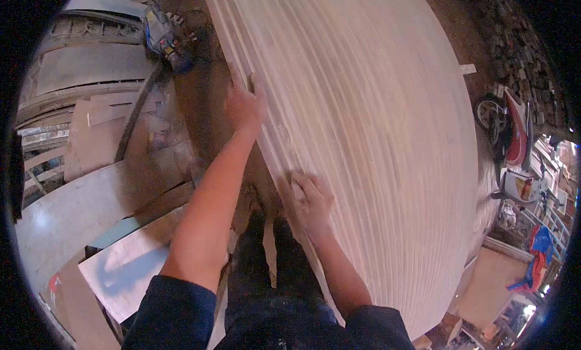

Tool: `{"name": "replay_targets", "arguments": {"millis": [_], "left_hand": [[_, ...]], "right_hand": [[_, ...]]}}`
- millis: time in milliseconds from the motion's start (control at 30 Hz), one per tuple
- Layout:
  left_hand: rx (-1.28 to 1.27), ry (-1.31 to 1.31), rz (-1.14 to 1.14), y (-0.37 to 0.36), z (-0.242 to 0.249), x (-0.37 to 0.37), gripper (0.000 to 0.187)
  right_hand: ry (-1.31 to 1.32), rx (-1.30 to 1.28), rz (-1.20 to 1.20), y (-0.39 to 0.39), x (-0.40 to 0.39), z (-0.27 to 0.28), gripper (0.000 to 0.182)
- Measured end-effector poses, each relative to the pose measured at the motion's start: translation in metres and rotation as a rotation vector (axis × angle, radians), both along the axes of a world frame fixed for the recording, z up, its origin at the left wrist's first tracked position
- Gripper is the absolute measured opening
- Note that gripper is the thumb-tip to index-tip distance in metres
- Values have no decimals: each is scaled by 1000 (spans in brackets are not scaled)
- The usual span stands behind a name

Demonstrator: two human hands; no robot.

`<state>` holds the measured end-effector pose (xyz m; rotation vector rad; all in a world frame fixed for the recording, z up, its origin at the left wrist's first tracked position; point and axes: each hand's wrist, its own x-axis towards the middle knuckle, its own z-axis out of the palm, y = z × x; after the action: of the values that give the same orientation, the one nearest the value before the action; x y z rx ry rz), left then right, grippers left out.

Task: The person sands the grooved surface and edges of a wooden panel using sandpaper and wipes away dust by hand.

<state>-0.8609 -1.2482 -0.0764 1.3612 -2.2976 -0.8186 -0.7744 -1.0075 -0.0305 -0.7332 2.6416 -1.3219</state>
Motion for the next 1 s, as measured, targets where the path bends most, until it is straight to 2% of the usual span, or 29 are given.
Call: {"name": "replay_targets", "arguments": {"millis": [67, 167, 267, 367, 467, 567, 767, 867, 933, 1000], "left_hand": [[-14, 11, 1, 2, -2, -1, 69], [-34, 46, -5, -1, 0, -3, 68], [32, -14, -2, -2, 8, -2, 68], [25, 6, 4, 0, 3, -2, 68], [-7, 44, 14, 1, -2, -3, 67], [-35, 64, -4, -3, 3, -3, 66], [37, -20, 1, 1, 8, -1, 67], [2, -10, -5, -1, 0, -4, 67], [-112, 59, 9, -2, -6, -4, 68], [-73, 34, 13, -1, -3, -2, 68]], "right_hand": [[-25, 12, 32, -17, -18, -1, 24], [27, 76, 60, 2, -6, -2, 27], [13, -3, 50, 19, 5, -10, 30], [-17, 40, 80, -15, -18, -2, 32], [-5, 104, 84, -12, -16, 0, 29], [56, -23, 81, 20, 6, -8, 28], [76, 21, 169, -26, -31, -3, 36], [105, 170, 167, -3, -7, 2, 43], [107, 149, 132, 14, 15, 11, 44], [104, 127, 98, 14, 22, 14, 46]]}}
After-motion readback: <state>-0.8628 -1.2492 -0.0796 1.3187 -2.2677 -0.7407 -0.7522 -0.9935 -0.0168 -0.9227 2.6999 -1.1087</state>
